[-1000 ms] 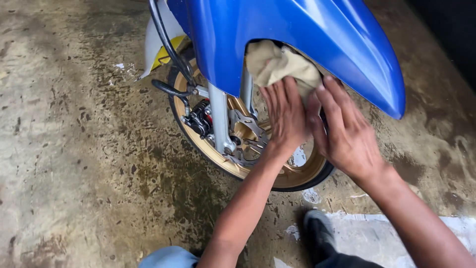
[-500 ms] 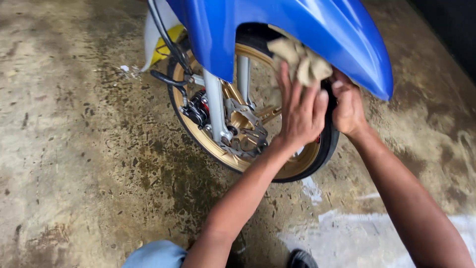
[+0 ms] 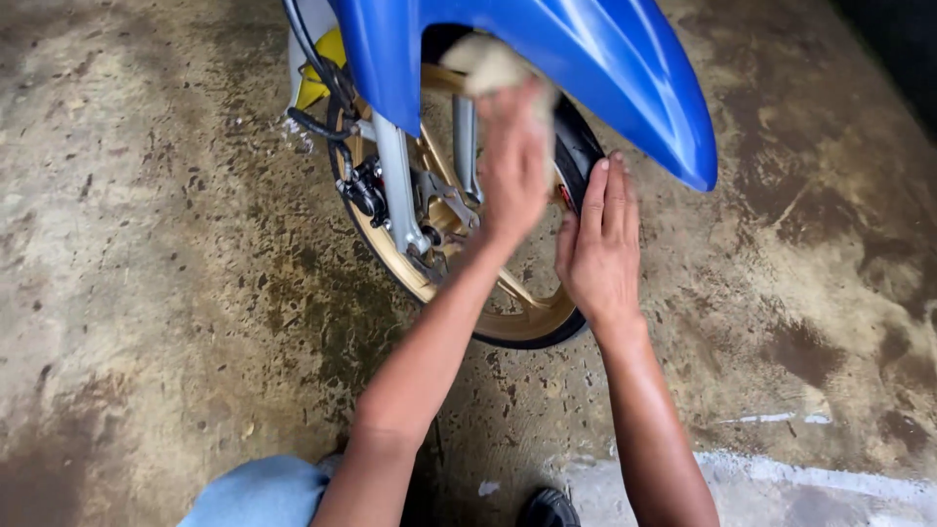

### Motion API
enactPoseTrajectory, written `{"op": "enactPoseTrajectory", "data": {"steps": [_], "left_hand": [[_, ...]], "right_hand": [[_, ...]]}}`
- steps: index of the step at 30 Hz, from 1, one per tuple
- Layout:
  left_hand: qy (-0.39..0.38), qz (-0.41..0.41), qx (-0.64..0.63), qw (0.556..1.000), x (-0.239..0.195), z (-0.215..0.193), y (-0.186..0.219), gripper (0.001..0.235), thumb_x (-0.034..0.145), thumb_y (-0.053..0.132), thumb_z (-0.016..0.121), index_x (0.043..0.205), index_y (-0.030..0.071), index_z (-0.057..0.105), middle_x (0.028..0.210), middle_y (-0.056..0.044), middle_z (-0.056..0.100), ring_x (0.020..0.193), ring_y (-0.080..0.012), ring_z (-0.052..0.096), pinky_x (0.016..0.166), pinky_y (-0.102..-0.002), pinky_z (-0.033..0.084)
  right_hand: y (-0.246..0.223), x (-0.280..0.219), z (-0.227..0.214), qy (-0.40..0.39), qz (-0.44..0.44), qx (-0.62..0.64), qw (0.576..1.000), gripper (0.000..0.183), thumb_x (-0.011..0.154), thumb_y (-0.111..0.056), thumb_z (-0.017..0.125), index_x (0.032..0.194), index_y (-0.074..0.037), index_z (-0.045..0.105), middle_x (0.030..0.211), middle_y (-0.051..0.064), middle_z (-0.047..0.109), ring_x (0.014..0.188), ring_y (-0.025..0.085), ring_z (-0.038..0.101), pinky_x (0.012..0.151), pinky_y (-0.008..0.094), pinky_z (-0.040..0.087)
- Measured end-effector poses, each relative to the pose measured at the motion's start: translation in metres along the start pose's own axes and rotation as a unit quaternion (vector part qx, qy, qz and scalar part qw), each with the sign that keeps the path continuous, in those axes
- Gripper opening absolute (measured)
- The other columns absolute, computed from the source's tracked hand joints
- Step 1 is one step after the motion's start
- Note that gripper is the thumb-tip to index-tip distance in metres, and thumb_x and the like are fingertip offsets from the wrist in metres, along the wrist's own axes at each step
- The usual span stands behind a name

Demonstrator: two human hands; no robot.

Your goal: The person wipes the gold front wheel, blue fender, and brake caliper of a motorcycle using a cloth. They clean the spokes, rim, and surrounding areas thoroughly.

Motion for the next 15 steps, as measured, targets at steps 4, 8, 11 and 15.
{"op": "enactPoseTrajectory", "data": {"steps": [4, 8, 11, 15], "left_hand": [[-0.143, 0.132, -0.007, 0.981, -0.005, -0.016, 0.018, 0.048, 0.114, 0.026, 0.043, 0.16, 0.02, 0.029, 0.167, -0.014, 0.032, 0.163, -0.041, 0.014, 0.138, -0.066, 0.016], [-0.12, 0.015, 0.116, 0.986, 0.055, -0.01, -0.019, 0.059, 0.107, 0.028, 0.056, 0.158, 0.007, 0.035, 0.17, -0.023, 0.011, 0.162, -0.0443, 0.011, 0.134, -0.066, 0.003], [-0.038, 0.045, 0.092, 0.994, 0.112, -0.015, -0.008, 0.031, 0.102, 0.014, 0.037, 0.107, 0.0, 0.064, 0.115, -0.013, 0.063, 0.117, -0.0334, 0.064, 0.124, -0.065, 0.018], [0.017, 0.01, 0.019, 1.0, 0.028, 0.001, 0.014, 0.047, 0.115, 0.046, 0.026, 0.135, 0.016, 0.056, 0.172, -0.011, 0.013, 0.16, -0.0455, 0.022, 0.098, -0.036, 0.068]], "right_hand": [[-0.001, -0.002, 0.003, 0.054, -0.006, 0.011, 0.998, 0.074, 0.096, -0.006, 0.066, 0.155, 0.006, 0.022, 0.156, 0.036, 0.026, 0.147, 0.056, 0.034, 0.124, 0.065, 0.037], [0.008, -0.025, 0.011, 0.058, 0.008, -0.01, 0.998, 0.083, 0.098, -0.014, 0.072, 0.161, -0.002, 0.019, 0.159, 0.034, 0.023, 0.146, 0.055, 0.039, 0.115, 0.063, 0.051], [0.009, -0.03, -0.006, 0.105, -0.03, 0.009, 0.994, 0.078, 0.096, -0.009, 0.073, 0.158, 0.001, 0.026, 0.155, 0.031, 0.03, 0.143, 0.051, 0.043, 0.116, 0.06, 0.053], [0.019, -0.007, -0.026, 0.176, -0.091, -0.02, 0.98, 0.079, 0.106, -0.019, 0.071, 0.165, -0.014, 0.018, 0.168, 0.016, 0.011, 0.159, 0.037, 0.016, 0.134, 0.066, 0.027]]}}
Point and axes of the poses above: each hand's wrist, its own x-axis towards the middle knuckle, its own z-axis out of the palm, y = z × x, the point moved 1 cm from there along x, towards the middle knuckle
